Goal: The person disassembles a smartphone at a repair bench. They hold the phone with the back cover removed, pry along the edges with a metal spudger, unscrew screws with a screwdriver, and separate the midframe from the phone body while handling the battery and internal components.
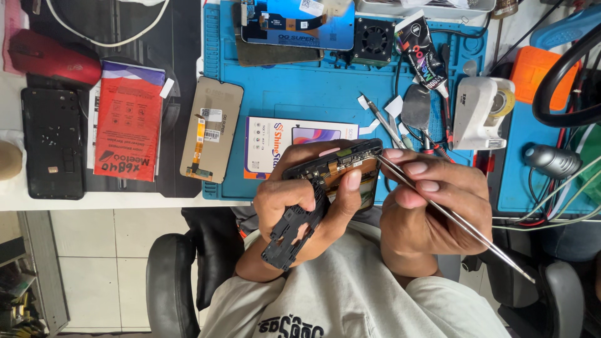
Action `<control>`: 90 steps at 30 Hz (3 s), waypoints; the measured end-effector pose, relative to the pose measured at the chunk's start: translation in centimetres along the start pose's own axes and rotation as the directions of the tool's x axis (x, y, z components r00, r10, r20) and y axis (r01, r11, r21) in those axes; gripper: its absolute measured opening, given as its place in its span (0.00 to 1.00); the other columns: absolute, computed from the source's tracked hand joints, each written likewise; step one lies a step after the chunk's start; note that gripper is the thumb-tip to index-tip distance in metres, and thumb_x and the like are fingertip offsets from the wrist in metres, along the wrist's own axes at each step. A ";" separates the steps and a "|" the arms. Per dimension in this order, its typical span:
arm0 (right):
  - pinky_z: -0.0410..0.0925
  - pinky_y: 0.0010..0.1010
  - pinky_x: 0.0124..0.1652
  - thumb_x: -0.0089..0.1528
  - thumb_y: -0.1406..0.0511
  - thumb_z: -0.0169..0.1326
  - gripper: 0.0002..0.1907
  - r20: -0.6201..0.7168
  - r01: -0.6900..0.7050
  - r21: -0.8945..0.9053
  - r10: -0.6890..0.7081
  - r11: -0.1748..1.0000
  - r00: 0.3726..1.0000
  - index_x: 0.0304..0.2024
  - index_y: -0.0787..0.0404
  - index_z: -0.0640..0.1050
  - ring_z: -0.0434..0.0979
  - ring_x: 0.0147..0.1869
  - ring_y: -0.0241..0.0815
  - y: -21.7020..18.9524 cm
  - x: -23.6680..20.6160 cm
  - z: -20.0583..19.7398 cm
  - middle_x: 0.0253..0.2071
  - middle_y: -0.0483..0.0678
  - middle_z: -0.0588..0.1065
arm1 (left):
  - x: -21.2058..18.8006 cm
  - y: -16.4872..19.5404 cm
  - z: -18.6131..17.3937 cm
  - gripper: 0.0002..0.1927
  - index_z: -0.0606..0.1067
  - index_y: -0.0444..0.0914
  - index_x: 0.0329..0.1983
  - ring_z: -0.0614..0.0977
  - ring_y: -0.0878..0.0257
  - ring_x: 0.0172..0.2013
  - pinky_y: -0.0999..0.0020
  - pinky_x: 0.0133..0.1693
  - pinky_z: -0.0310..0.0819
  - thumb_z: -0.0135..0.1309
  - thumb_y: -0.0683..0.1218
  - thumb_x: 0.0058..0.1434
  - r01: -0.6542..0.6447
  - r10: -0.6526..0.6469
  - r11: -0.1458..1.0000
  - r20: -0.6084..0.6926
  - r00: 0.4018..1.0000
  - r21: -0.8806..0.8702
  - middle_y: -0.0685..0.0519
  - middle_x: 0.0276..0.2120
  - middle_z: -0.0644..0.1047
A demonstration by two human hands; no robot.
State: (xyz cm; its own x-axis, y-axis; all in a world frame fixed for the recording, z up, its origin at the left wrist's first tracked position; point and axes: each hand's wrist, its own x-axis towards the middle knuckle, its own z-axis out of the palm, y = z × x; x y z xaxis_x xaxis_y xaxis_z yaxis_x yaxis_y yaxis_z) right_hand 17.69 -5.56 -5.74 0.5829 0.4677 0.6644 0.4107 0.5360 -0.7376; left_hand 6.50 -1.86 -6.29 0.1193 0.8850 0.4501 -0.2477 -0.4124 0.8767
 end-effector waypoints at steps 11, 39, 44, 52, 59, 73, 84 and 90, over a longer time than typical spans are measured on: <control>0.83 0.39 0.46 0.69 0.67 0.62 0.13 0.039 0.042 -0.040 -0.041 0.998 0.998 0.43 0.66 0.70 0.85 0.43 0.48 0.4 -0.1 -0.5 0.42 0.53 0.74 | -0.1 0.0 0.1 0.21 0.59 0.38 0.39 0.86 0.54 0.46 0.71 0.40 0.83 0.64 0.36 0.66 0.018 -0.018 1.000 -0.001 1.000 0.009 0.36 0.48 0.80; 0.82 0.36 0.43 0.71 0.68 0.59 0.13 0.076 0.061 -0.083 -0.054 0.995 0.996 0.43 0.67 0.66 0.84 0.41 0.49 0.7 -0.2 -0.7 0.41 0.54 0.72 | -0.4 -0.4 0.3 0.23 0.58 0.38 0.45 0.85 0.53 0.48 0.69 0.46 0.82 0.64 0.37 0.67 0.011 -0.010 0.999 -0.026 1.000 0.049 0.36 0.48 0.79; 0.83 0.38 0.45 0.72 0.68 0.59 0.13 0.059 -0.012 -0.063 0.015 0.998 0.998 0.45 0.67 0.67 0.83 0.41 0.47 0.1 -0.1 -0.5 0.43 0.55 0.73 | -0.3 -0.5 0.3 0.23 0.58 0.38 0.45 0.86 0.52 0.47 0.69 0.45 0.83 0.64 0.36 0.65 0.015 -0.014 0.997 -0.012 1.000 0.078 0.36 0.45 0.79; 0.78 0.29 0.41 0.76 0.67 0.60 0.12 0.093 -0.435 0.095 0.427 0.896 0.900 0.46 0.70 0.71 0.80 0.41 0.44 -1.7 1.3 -1.2 0.40 0.56 0.75 | -0.5 -1.1 0.6 0.23 0.57 0.38 0.45 0.85 0.54 0.47 0.70 0.44 0.83 0.64 0.36 0.66 -0.015 0.017 0.997 -0.029 0.999 0.072 0.39 0.47 0.78; 0.78 0.28 0.40 0.76 0.69 0.59 0.10 0.184 -0.613 0.124 0.589 0.781 0.787 0.46 0.71 0.72 0.82 0.42 0.45 -1.4 3.1 -2.1 0.38 0.59 0.78 | -0.5 -1.1 0.7 0.23 0.57 0.38 0.44 0.85 0.52 0.48 0.69 0.44 0.83 0.64 0.36 0.66 -0.029 0.035 0.993 -0.050 0.998 0.117 0.45 0.43 0.73; 0.76 0.25 0.36 0.75 0.66 0.62 0.14 0.059 -0.540 0.027 0.537 0.842 0.841 0.44 0.70 0.72 0.82 0.38 0.43 -3.2 3.1 0.0 0.36 0.55 0.77 | -0.2 -1.2 0.7 0.23 0.57 0.38 0.44 0.85 0.52 0.48 0.69 0.44 0.84 0.63 0.35 0.66 -0.035 0.038 0.996 -0.031 0.999 0.078 0.43 0.44 0.75; 0.77 0.25 0.37 0.75 0.66 0.62 0.14 0.018 -0.439 -0.134 0.446 0.888 0.895 0.44 0.70 0.71 0.81 0.38 0.41 -3.9 2.9 0.8 0.39 0.54 0.76 | -0.4 -1.1 0.6 0.23 0.58 0.38 0.43 0.85 0.53 0.48 0.68 0.44 0.83 0.64 0.37 0.65 -0.029 0.034 0.990 -0.036 0.999 0.140 0.44 0.43 0.75; 0.78 0.26 0.39 0.75 0.67 0.60 0.13 0.062 -0.344 -0.194 0.361 0.919 0.930 0.47 0.70 0.70 0.82 0.40 0.41 -3.9 2.9 0.9 0.41 0.53 0.76 | -0.6 -1.4 0.5 0.23 0.58 0.38 0.43 0.85 0.53 0.48 0.67 0.45 0.82 0.64 0.37 0.65 -0.040 0.045 0.988 -0.031 0.999 0.147 0.47 0.41 0.75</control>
State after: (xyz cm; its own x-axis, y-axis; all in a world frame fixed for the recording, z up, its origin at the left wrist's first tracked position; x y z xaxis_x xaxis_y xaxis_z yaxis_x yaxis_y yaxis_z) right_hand 17.17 -5.68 -0.83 0.6475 0.6722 0.3592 0.3126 0.1956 -0.9295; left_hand 7.24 -1.89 -7.72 0.0787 0.8719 0.4834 -0.1080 -0.4746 0.8736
